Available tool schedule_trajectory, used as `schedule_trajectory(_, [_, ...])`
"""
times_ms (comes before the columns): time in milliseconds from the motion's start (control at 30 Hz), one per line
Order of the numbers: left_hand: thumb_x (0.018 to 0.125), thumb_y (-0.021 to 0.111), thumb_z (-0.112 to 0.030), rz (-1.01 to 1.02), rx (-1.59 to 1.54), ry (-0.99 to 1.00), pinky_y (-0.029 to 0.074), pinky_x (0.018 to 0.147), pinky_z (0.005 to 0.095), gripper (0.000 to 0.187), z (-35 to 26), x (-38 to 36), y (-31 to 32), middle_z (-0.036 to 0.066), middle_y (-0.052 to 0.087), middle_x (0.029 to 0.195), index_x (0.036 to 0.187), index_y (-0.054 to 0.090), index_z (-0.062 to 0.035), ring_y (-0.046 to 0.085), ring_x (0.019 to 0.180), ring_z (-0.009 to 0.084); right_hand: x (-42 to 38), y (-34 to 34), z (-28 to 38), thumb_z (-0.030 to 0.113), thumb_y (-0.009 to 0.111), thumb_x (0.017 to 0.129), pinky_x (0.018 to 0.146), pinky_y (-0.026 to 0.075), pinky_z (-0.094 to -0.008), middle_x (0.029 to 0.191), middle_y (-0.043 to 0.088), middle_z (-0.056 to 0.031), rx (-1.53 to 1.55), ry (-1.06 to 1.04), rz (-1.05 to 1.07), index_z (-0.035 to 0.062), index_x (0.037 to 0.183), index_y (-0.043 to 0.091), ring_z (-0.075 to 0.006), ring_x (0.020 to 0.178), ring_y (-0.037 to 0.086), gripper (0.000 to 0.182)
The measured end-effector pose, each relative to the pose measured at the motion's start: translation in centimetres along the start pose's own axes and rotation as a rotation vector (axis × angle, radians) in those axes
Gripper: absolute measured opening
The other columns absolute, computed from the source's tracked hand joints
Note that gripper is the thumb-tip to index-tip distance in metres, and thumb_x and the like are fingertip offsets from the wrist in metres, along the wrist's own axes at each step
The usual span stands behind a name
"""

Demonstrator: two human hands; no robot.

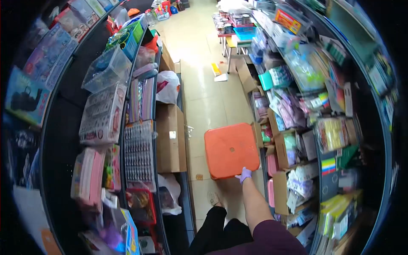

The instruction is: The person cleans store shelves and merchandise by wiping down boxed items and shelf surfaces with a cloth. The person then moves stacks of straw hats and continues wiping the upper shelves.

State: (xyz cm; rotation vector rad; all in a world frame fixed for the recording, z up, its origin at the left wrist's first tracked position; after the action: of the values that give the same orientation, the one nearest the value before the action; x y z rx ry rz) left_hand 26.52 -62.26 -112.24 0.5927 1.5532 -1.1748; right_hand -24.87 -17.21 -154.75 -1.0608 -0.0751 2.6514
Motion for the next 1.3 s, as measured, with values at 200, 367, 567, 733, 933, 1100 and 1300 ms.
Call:
schedule_trajectory(200, [0.089, 0.055, -0.022, -0.034, -0.112, 0.032, 0.048, 0.083, 0.0382, 0.025, -3.5, 1.3, -13.1, 0.014, 0.063, 0.102, 0.103, 0.060, -0.0023, 0.061, 0.098, 0.0290, -4.5, 5.8, 23.2, 0.025, 0.043, 0.098, 0.082, 0.050, -0.0662, 0.138, 0.041, -0.0148, 0.586, 0.380, -0.067, 0.0133, 0.138, 0.032, -0.0419, 0.117, 0.051, 0.043])
schedule_trajectory(367, [0.089, 0.054, -0.021, -0.053, -0.208, 0.055, 0.047, 0.087, 0.0383, 0.026, -10.4, 2.2, -24.9, 0.017, 0.061, 0.106, 0.106, 0.060, -0.0016, 0.059, 0.102, 0.0300, 0.9, 9.7, 34.5, 0.024, 0.049, 0.095, 0.079, 0.053, -0.0629, 0.136, 0.041, -0.0163, 0.580, 0.285, 0.005, 0.0043, 0.135, 0.036, -0.0434, 0.111, 0.052, 0.047])
schedule_trajectory(567, [0.090, 0.053, -0.020, -0.167, -0.390, 0.044, 0.045, 0.091, 0.0385, 0.028, -21.5, 3.3, -40.8, 0.019, 0.060, 0.111, 0.108, 0.061, -0.0007, 0.057, 0.106, 0.0312, 12.5, 13.5, 41.2, 0.033, 0.048, 0.096, 0.077, 0.052, -0.0647, 0.135, 0.043, -0.0213, 0.516, 0.376, 0.024, 0.0086, 0.137, 0.029, -0.0526, 0.103, 0.055, 0.052])
schedule_trajectory(733, [0.090, 0.052, -0.020, -0.344, -0.602, -0.013, 0.044, 0.094, 0.0387, 0.029, -27.7, 3.7, -50.9, 0.021, 0.058, 0.115, 0.110, 0.061, 0.0000, 0.055, 0.109, 0.0322, 18.4, 17.0, 48.5, 0.040, 0.049, 0.095, 0.065, 0.055, -0.0614, 0.128, 0.046, -0.0283, 0.233, 0.393, 0.087, 0.0072, 0.138, 0.028, -0.0539, 0.091, 0.060, 0.058])
schedule_trajectory(933, [0.091, 0.051, -0.019, -0.546, -0.785, -0.003, 0.042, 0.098, 0.0389, 0.031, -30.8, 3.6, -60.2, 0.024, 0.057, 0.119, 0.113, 0.061, 0.0009, 0.053, 0.114, 0.0335, 23.9, 19.6, 51.6, 0.044, 0.051, 0.092, 0.055, 0.056, -0.0554, 0.109, 0.057, -0.0303, 0.006, 0.333, 0.118, 0.0000, 0.128, 0.039, -0.0495, 0.079, 0.064, 0.059])
schedule_trajectory(1100, [0.087, 0.059, -0.025, -0.757, -0.530, 0.198, 0.045, 0.096, 0.0351, 0.039, -29.7, 9.3, -64.9, 0.017, 0.061, 0.118, 0.118, 0.056, -0.0011, 0.057, 0.114, 0.0289, 23.8, 19.1, 56.2, 0.045, 0.052, 0.091, 0.042, 0.051, -0.0437, 0.079, 0.059, -0.0184, -0.323, 0.228, 0.147, -0.0006, 0.106, 0.053, -0.0321, 0.056, 0.061, 0.048])
schedule_trajectory(1300, [0.087, 0.056, -0.027, -0.573, -0.724, 0.175, 0.049, 0.079, 0.0346, 0.033, -32.1, 17.3, -70.6, 0.014, 0.063, 0.109, 0.111, 0.061, -0.0048, 0.062, 0.097, 0.0231, 13.2, 17.5, 59.1, 0.032, 0.053, 0.090, 0.045, 0.045, -0.0311, 0.064, 0.057, -0.0067, -0.317, 0.145, 0.500, 0.0065, 0.080, 0.057, -0.0174, 0.051, 0.056, 0.028])
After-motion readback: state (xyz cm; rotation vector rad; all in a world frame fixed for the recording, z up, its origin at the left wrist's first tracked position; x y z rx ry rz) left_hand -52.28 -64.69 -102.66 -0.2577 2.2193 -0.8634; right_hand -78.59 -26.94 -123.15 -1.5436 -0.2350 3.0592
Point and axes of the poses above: each hand's wrist, its own x-axis towards the middle knuckle, its own y-axis out of the palm, z = x × y, the point moved 8 cm from there along x, towards the middle knuckle
